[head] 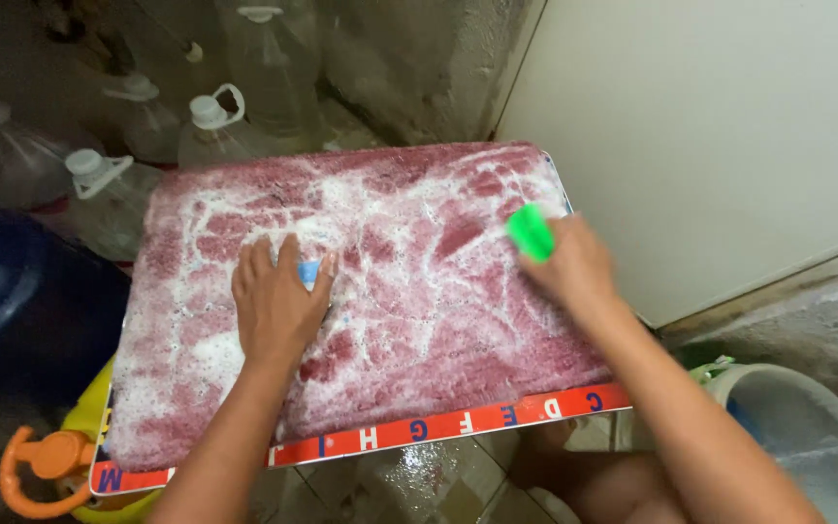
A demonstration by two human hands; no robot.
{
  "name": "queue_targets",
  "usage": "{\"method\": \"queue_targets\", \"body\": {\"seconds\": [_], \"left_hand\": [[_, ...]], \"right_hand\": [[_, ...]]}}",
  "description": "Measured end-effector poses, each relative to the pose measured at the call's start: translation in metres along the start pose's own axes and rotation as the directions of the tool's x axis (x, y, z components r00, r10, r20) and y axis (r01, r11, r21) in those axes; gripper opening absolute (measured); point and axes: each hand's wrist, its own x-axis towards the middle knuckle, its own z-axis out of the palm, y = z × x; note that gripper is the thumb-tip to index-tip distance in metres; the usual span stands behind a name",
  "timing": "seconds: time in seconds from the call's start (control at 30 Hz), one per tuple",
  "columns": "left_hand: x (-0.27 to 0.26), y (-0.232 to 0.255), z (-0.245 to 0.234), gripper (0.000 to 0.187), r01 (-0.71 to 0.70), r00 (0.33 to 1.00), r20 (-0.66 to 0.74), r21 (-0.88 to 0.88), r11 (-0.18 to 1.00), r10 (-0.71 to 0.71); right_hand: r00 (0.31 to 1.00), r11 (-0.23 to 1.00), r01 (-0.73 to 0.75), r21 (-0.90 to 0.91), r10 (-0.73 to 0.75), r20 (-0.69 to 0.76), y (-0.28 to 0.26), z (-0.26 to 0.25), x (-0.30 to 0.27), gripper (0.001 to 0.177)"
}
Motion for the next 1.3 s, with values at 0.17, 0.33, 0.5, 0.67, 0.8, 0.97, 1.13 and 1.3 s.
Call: {"method": "queue_targets", "body": {"seconds": [0.17, 0.33, 0.5, 0.67, 0.8, 0.97, 1.13, 1.3], "left_hand": [[0.004, 0.002, 0.000, 0.073, -0.006, 1.000, 0.019, 0.002, 1.000, 0.006], [0.000, 0.004, -0.001, 0.073, 0.009, 0.999, 0.030, -0.001, 1.000, -0.009], [-0.004, 0.004, -0.001, 0.069, -0.022, 0.999, -0.027, -0.050, 0.999, 0.021], [-0.005, 0.004, 0.001, 0.068, -0.056, 0.997, -0.060, -0.029, 0.998, 0.054], [-0.005, 0.001, 0.005, 0.066, -0.046, 0.997, -0.065, -0.013, 0.999, 0.045], [-0.005, 0.004, 0.003, 0.066, -0.045, 0.996, -0.074, -0.019, 0.999, 0.043], [-0.006, 0.006, -0.001, 0.067, -0.020, 0.998, -0.061, -0.026, 0.999, 0.018], [-0.005, 0.005, -0.001, 0.069, -0.018, 0.999, -0.050, -0.025, 1.000, 0.016]], "right_hand": [[0.990, 0.996, -0.088, -0.007, 0.088, 0.108, -0.005, -0.025, 0.000, 0.043], [0.996, 0.997, -0.066, 0.051, 0.063, 0.060, -0.001, 0.002, -0.007, 0.051], [0.965, 0.967, -0.244, -0.078, 0.250, 0.082, 0.017, -0.022, 0.000, 0.057], [0.988, 0.984, -0.151, 0.096, 0.153, -0.007, -0.009, 0.005, -0.021, 0.051], [0.998, 0.988, -0.030, 0.151, 0.020, 0.066, -0.037, 0.008, -0.029, 0.050], [0.994, 0.996, -0.089, -0.026, 0.087, -0.074, 0.010, -0.004, -0.007, 0.048], [0.999, 0.998, -0.036, 0.045, 0.035, 0.024, -0.055, 0.032, -0.027, 0.041], [0.991, 0.980, 0.102, 0.172, -0.115, 0.063, -0.061, 0.067, -0.022, 0.041]]}}
